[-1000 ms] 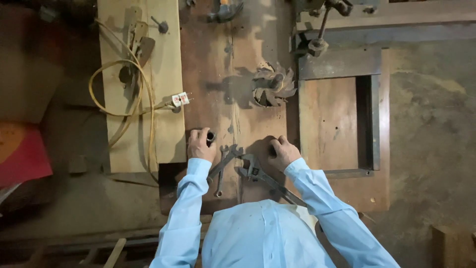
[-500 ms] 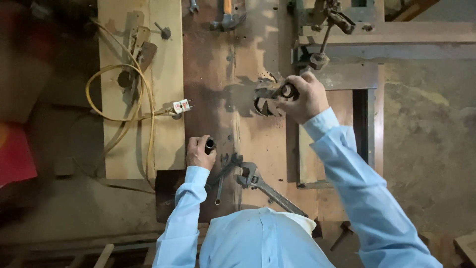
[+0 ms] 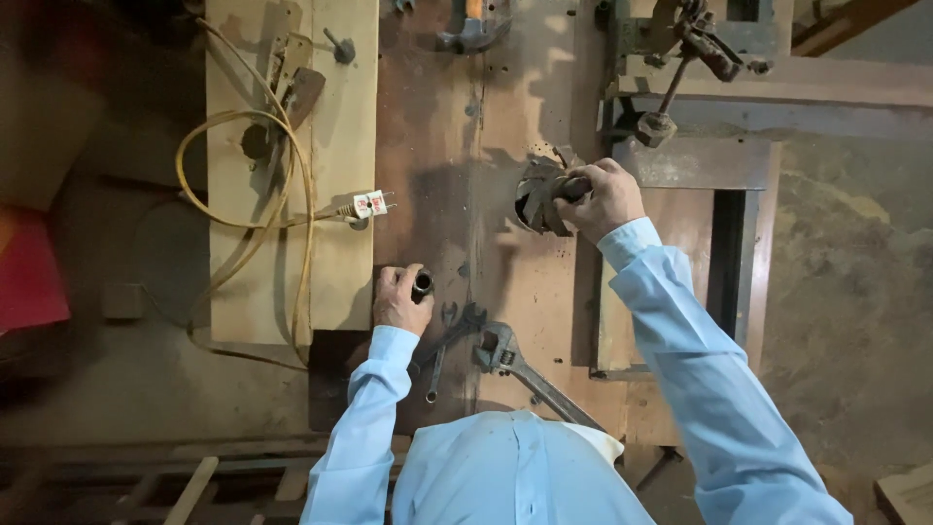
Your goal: Using wrenches to disassemble and reassemble a cutter head assembly on a woodworking machine.
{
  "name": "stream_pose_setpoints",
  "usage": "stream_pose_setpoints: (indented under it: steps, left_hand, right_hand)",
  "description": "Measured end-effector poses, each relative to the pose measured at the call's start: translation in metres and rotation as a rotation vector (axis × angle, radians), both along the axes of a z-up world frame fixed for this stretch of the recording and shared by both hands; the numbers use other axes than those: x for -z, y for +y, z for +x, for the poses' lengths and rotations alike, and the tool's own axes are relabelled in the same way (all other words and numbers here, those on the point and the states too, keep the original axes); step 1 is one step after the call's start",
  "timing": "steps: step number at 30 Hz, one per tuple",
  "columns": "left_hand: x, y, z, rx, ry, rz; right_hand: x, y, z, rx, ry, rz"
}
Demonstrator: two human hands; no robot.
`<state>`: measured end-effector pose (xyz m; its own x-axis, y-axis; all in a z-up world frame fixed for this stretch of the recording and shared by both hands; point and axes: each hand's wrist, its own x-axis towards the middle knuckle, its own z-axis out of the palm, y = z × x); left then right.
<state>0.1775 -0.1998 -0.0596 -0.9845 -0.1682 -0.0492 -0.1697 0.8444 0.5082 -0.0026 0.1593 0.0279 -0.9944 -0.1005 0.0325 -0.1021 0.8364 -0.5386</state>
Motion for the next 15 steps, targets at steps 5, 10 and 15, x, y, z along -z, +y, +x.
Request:
stream_pose_setpoints:
  steps: [5, 10, 15]
  left_hand:
    - [-0.012, 0.001, -0.005, 0.034, -0.024, -0.008]
    - [-0.010, 0.002, -0.019, 0.114, 0.046, -0.001]
    - [-0.106, 0.067, -0.073, 0.249, 0.220, 0.089]
  right_hand:
    - [-0.016, 0.000, 0.015, 0.057, -0.001, 0.016]
    - [0.030, 0.057, 0.075, 0.255, 0.269, -0.234]
    - [0.072, 0.094, 0.173, 0.465, 0.290, 0.056]
